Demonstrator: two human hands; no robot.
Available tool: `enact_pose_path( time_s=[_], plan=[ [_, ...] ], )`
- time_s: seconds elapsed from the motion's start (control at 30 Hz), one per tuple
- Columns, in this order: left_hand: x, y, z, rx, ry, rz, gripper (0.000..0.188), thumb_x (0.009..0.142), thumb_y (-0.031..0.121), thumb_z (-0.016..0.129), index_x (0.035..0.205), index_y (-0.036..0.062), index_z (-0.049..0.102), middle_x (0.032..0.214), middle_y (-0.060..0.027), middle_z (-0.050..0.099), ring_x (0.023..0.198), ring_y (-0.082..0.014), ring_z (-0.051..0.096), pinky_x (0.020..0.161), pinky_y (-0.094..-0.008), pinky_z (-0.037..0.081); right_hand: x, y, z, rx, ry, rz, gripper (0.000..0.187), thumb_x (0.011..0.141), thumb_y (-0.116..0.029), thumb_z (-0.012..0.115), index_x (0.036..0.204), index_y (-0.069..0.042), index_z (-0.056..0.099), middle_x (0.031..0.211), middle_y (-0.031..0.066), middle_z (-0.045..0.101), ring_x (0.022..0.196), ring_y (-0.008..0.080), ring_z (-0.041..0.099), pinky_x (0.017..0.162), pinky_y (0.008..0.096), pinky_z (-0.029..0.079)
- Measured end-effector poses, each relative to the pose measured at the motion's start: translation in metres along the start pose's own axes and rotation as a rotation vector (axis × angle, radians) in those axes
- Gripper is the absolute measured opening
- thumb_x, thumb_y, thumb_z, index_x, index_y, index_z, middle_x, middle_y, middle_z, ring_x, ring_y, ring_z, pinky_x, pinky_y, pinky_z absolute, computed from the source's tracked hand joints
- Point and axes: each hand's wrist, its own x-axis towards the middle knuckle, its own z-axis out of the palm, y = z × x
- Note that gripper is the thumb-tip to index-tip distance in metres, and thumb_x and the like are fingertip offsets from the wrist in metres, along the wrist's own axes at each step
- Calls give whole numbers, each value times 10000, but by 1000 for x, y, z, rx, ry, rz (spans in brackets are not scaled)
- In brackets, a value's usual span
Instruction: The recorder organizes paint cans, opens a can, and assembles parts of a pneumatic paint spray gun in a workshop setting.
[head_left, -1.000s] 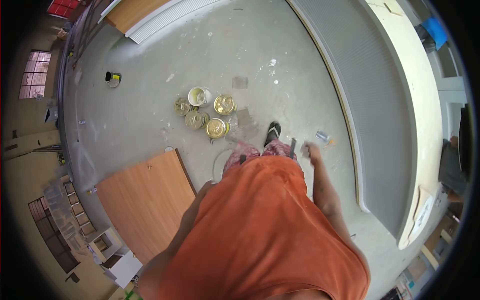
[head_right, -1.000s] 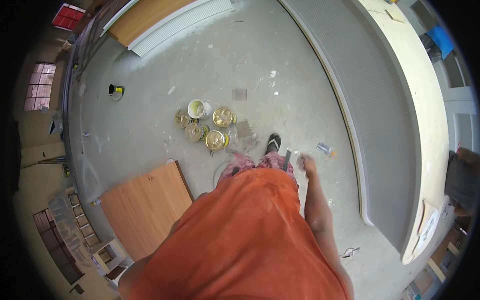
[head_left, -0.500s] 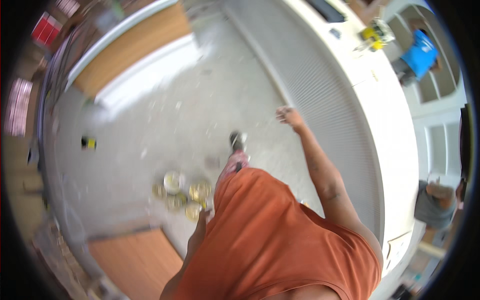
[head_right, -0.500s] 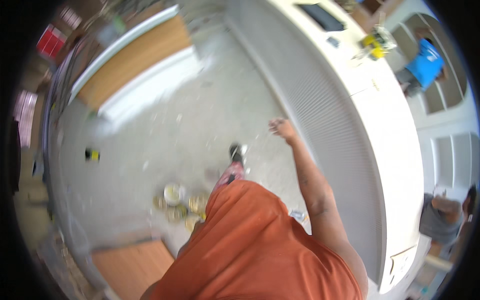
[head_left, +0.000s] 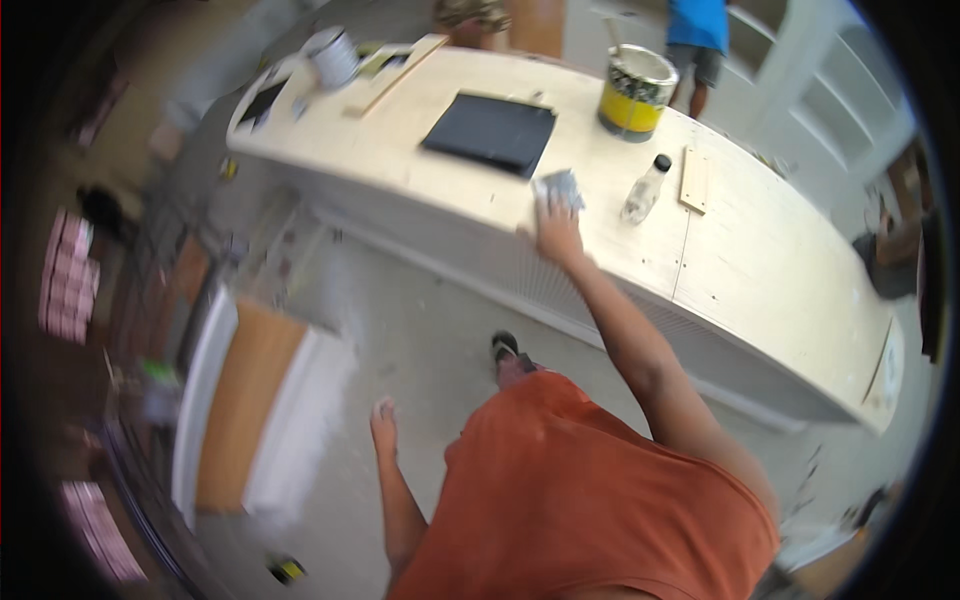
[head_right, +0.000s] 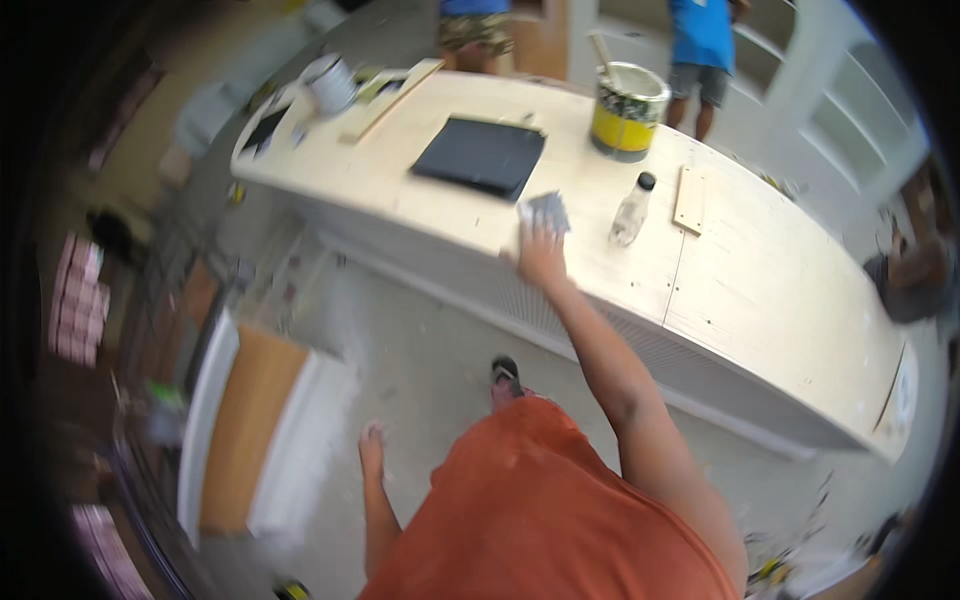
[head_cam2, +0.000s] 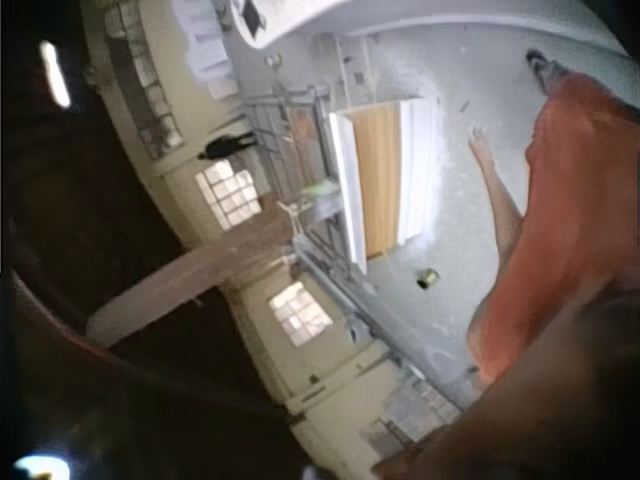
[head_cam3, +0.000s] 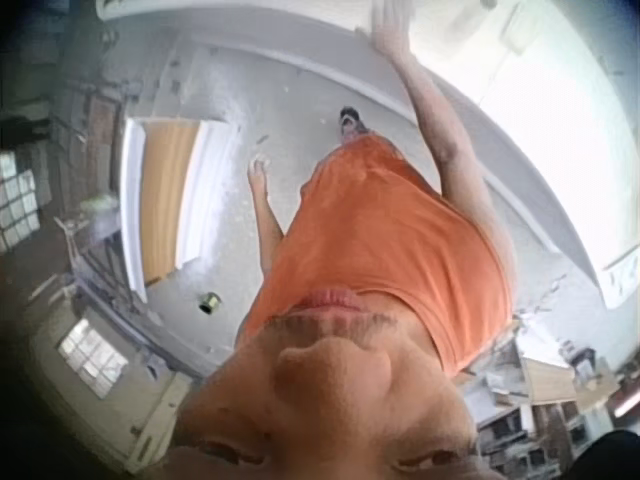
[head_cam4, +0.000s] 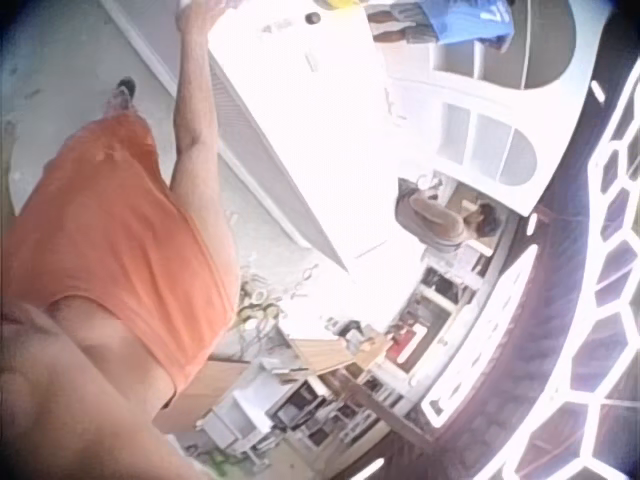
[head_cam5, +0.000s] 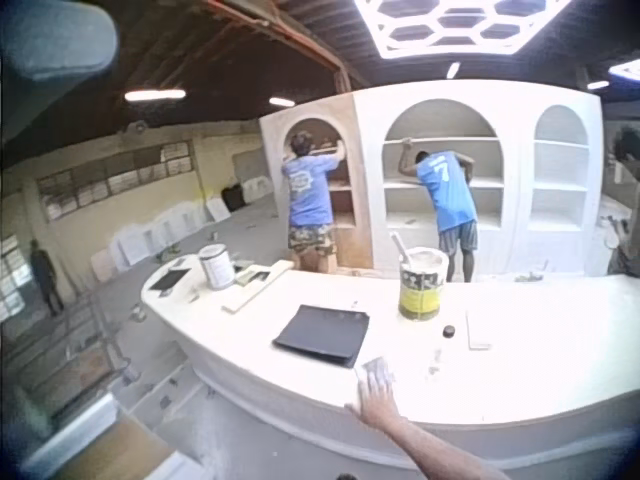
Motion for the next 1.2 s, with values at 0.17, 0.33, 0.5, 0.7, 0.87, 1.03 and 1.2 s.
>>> enact_pose_path(
  time_s=[0.17, 0.33, 0.5, 0.7, 0.87, 1.03, 1.2],
  plan=[
    [64, 156, 83, -70, -326, 95, 329, 1019, 206, 524, 1256, -21, 551, 1192, -152, 630, 1000, -230, 663, 838, -291, 527, -31, 4, -62, 247, -98, 67, 595, 855, -329, 682, 1338, -61, 460, 1166, 147, 546, 1098, 319, 533, 962, 471, 404],
    [101, 304, 192, 154, -874, 330, 296, 1019, 173, 510, 1223, -36, 558, 1116, -143, 647, 849, -181, 648, 764, -292, 521, -16, 22, -31, 182, -121, 20, 179, 881, -277, 615, 972, -124, 627, 964, 40, 592, 971, 213, 583, 846, 396, 438],
    [133, 404, 262, 514, -1339, 718, 334, 998, 189, 550, 1244, -37, 561, 1112, -155, 635, 872, -203, 614, 806, -338, 490, -30, -7, -55, 160, 151, 432, 220, 888, -301, 624, 1034, -138, 645, 1137, 82, 611, 1159, 239, 551, 982, 426, 428],
    [161, 408, 340, 930, -1434, 1950, 800, 805, 311, 765, 1430, -34, 406, 1474, -272, 407, 1394, -438, 340, 1155, -495, 269, -46, -74, -26, -166, 182, 633, 318, 884, -246, 621, 1173, -116, 644, 1324, 155, 550, 1355, 297, 437, 1111, 474, 364],
    [171, 385, 362, 670, -1297, 2094, 575, 876, 308, 695, 1331, -9, 542, 1349, -243, 517, 1216, -417, 486, 1037, -500, 369, -63, -131, -51, 295, 175, 1073, 294, 929, -238, 586, 1166, -73, 645, 1215, 169, 618, 1155, 314, 594, 979, 440, 470],
    [143, 381, 350, 619, -1126, 2086, 529, 835, 249, 742, 1284, 21, 581, 1346, -227, 521, 1211, -427, 487, 1038, -501, 377, -242, -275, -48, 527, 972, 1558, 323, 932, -239, 577, 1154, -26, 678, 1135, 158, 695, 1073, 286, 652, 939, 378, 494],
    [121, 348, 374, 656, -1167, 1933, 583, 812, 229, 762, 1311, 23, 542, 1312, -226, 555, 1180, -407, 526, 1047, -480, 391, -529, -526, 166, 450, 1535, 2500, 309, 936, -282, 614, 1160, -79, 676, 1041, 56, 704, 910, 218, 666, 813, 363, 538]
  ],
)
